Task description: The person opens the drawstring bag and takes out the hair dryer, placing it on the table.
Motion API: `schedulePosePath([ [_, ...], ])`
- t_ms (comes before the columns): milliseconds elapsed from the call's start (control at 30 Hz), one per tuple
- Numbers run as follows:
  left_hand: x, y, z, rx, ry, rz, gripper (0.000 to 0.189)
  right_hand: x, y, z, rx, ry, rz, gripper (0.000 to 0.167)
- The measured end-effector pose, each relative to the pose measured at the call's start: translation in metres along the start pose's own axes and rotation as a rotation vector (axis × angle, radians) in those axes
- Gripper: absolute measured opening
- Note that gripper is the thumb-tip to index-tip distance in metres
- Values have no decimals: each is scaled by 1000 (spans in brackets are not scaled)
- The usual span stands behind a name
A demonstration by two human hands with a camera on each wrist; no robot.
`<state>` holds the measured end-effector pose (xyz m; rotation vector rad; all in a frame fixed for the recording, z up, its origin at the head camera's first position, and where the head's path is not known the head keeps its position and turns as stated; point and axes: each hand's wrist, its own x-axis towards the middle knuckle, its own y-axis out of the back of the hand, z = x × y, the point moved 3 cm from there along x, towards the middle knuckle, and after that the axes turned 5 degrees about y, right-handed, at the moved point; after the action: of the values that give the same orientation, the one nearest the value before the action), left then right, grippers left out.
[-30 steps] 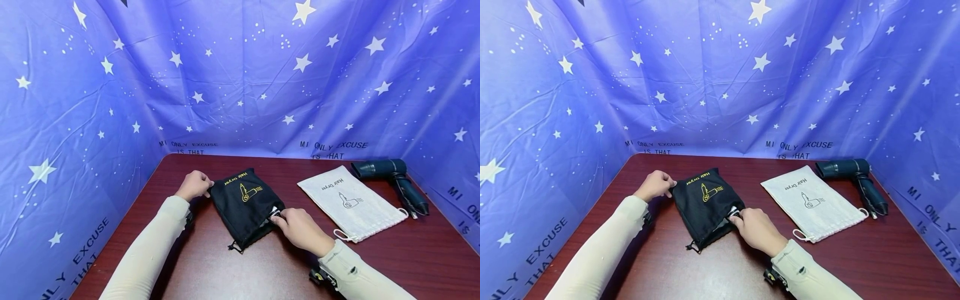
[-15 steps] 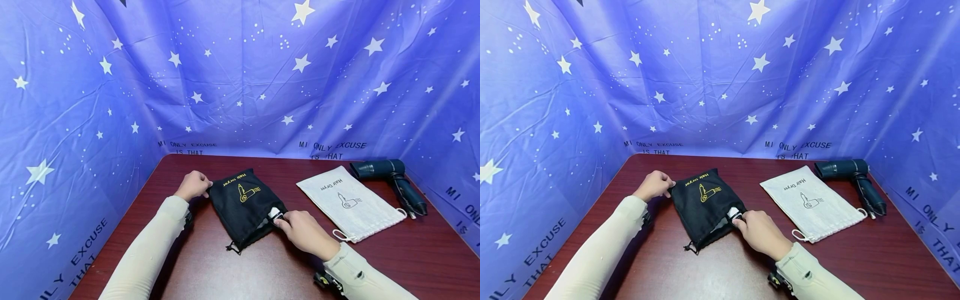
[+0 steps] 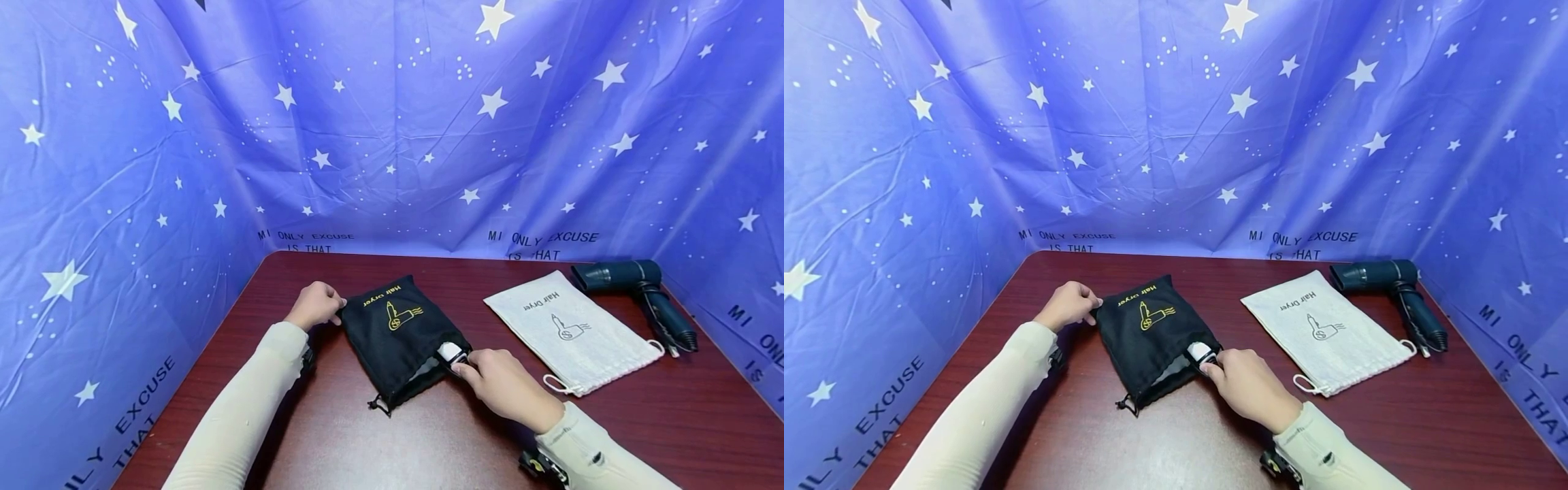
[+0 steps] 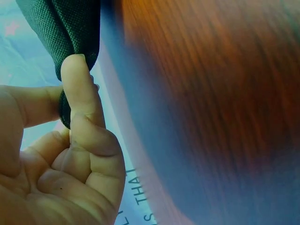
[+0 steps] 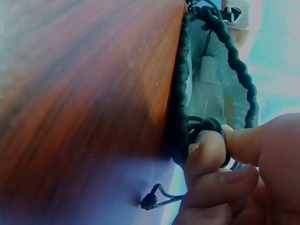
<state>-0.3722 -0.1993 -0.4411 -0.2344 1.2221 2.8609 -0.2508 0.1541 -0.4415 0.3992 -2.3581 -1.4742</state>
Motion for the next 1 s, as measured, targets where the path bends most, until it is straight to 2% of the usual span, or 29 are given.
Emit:
schedulePosePath([
  [267,3,-5,-3,-29,15,-51,23,0,-3,1,73,-40,-26,41],
  [367,3,-7,-3,1,20,-64,26,1,-4,0,99,-69,-33,38],
  [500,4,-9,1,74,8,-49,37,5,-6,0,103,-93,-27,38],
  [700,8,-15,12,169,-48,-11,47,12,-9,1,44,-102,-19,43],
  [1000,10,-21,24,222,-91,13,38,23,-15,-1,-53,-133,-9,46],
])
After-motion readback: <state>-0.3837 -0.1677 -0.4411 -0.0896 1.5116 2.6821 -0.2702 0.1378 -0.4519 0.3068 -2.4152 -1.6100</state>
